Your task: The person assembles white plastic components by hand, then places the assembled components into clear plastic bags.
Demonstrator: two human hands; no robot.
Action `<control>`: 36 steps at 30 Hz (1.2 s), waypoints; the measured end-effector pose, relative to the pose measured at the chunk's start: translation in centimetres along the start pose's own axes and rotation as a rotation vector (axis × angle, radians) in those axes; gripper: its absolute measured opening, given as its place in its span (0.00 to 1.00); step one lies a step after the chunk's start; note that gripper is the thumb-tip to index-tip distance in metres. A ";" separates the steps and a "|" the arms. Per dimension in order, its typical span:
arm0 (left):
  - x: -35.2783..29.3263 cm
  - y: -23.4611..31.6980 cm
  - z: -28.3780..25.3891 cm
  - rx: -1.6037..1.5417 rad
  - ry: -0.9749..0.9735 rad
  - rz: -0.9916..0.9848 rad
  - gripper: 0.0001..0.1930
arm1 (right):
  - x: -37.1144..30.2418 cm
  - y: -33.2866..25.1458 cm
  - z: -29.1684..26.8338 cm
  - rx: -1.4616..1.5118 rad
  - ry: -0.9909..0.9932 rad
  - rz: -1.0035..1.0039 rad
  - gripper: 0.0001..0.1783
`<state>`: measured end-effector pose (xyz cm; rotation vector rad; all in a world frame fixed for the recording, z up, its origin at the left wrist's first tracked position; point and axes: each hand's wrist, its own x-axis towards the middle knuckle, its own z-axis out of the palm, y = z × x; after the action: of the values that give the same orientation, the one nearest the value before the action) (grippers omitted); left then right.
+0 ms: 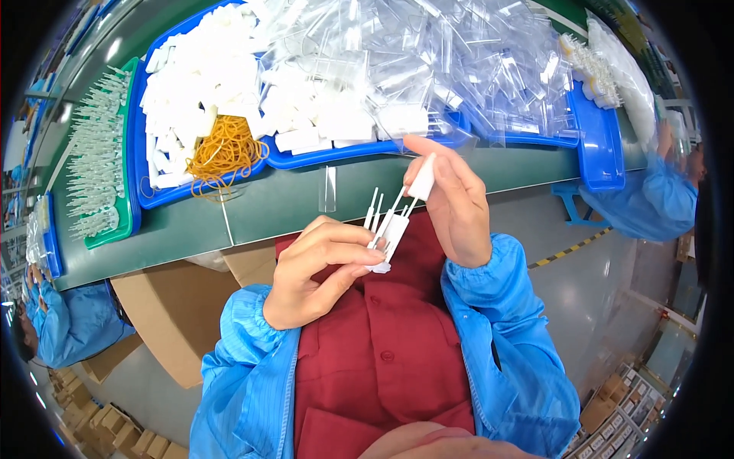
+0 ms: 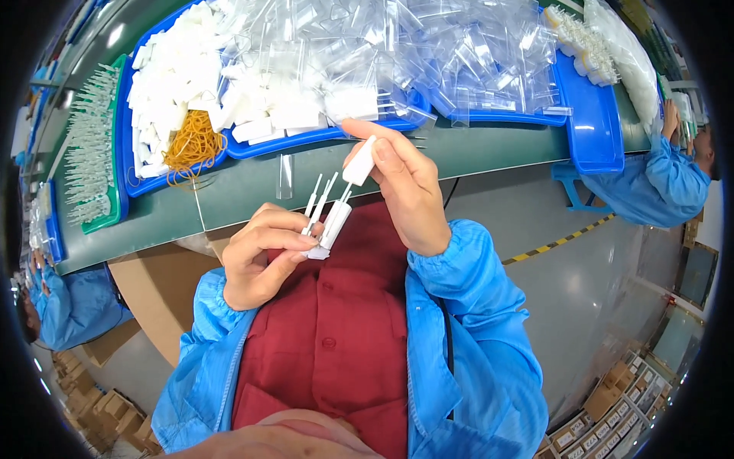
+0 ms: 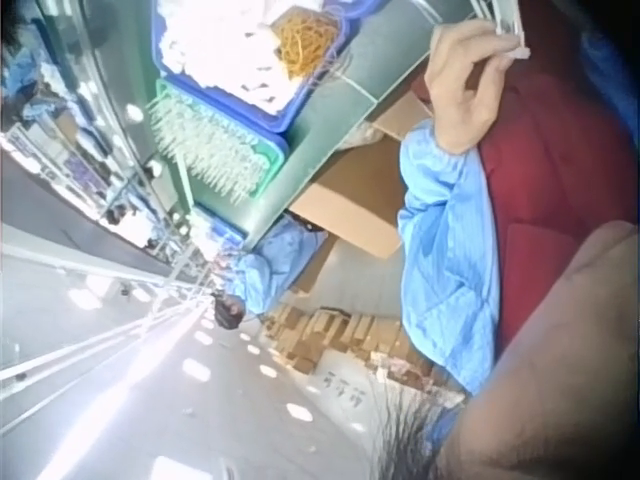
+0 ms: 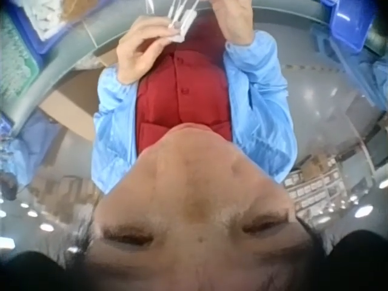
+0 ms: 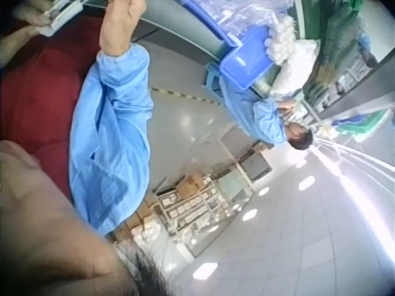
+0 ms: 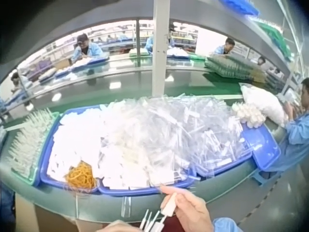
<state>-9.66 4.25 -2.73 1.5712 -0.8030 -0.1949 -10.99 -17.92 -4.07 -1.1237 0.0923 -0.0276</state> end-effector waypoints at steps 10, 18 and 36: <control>-0.2 -0.3 0.4 -0.008 0.004 0.000 0.16 | -1.2 -0.2 -0.6 -0.262 -0.099 -0.071 0.21; -0.5 -0.6 0.7 0.340 0.163 0.175 0.19 | -1.3 0.3 0.3 -0.678 -0.243 -0.439 0.17; -2.9 -4.4 -2.8 0.674 0.479 0.319 0.20 | 6.3 -2.3 2.2 -1.577 -0.138 -1.200 0.27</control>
<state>-8.57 8.01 -7.26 1.9647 -0.7563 0.7296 -4.43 -17.43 -1.43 -2.5846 -0.8440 -1.1054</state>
